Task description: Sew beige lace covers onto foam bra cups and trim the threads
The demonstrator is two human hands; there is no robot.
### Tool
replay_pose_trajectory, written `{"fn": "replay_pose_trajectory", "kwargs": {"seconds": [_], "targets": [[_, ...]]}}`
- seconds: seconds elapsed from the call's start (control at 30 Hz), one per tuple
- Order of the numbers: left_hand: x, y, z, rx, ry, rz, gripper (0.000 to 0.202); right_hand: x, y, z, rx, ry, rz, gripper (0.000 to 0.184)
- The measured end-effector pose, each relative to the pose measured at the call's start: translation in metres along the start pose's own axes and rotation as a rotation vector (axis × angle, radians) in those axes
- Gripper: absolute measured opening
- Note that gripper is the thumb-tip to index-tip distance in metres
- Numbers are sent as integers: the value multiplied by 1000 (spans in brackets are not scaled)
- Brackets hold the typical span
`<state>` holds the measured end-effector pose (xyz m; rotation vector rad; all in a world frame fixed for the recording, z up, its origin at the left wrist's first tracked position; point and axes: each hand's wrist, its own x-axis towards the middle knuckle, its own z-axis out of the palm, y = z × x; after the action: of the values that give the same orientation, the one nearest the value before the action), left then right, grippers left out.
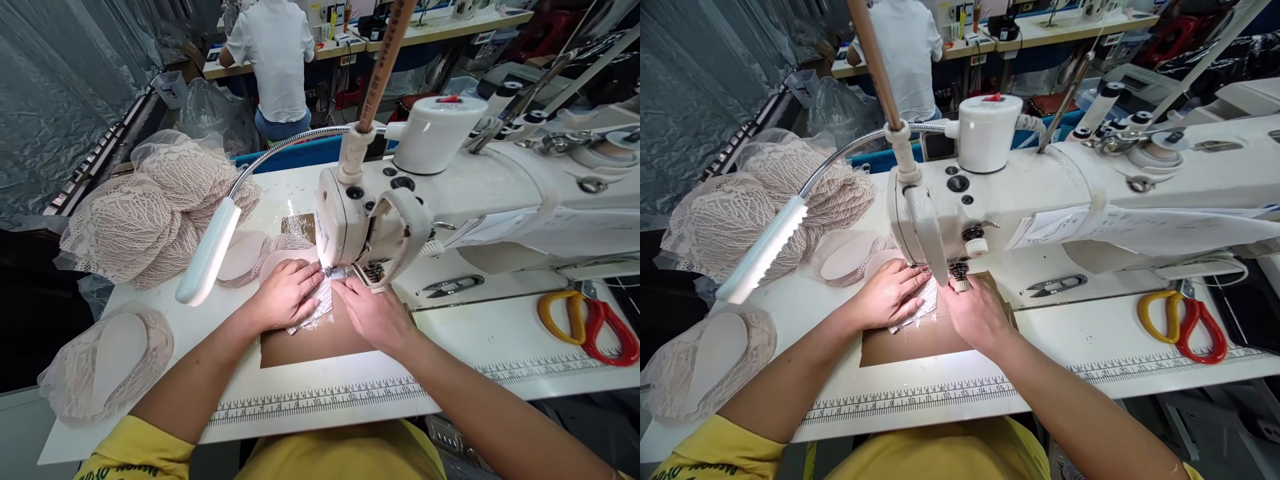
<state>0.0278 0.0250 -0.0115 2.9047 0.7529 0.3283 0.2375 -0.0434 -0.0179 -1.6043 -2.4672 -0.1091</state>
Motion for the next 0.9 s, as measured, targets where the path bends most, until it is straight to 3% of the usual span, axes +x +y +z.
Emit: {"fn": "replay_pose_trajectory", "kwargs": {"seconds": [0.43, 0.67, 0.9], "targets": [[-4, 8, 1, -68, 4, 57, 41, -13, 5, -4, 249, -9, -219, 31], [-4, 7, 2, -62, -8, 54, 41, -17, 8, 2, 265, 166, -188, 29], [-4, 9, 1, -54, -8, 61, 41, -16, 3, -1, 236, 71, -212, 30]]}}
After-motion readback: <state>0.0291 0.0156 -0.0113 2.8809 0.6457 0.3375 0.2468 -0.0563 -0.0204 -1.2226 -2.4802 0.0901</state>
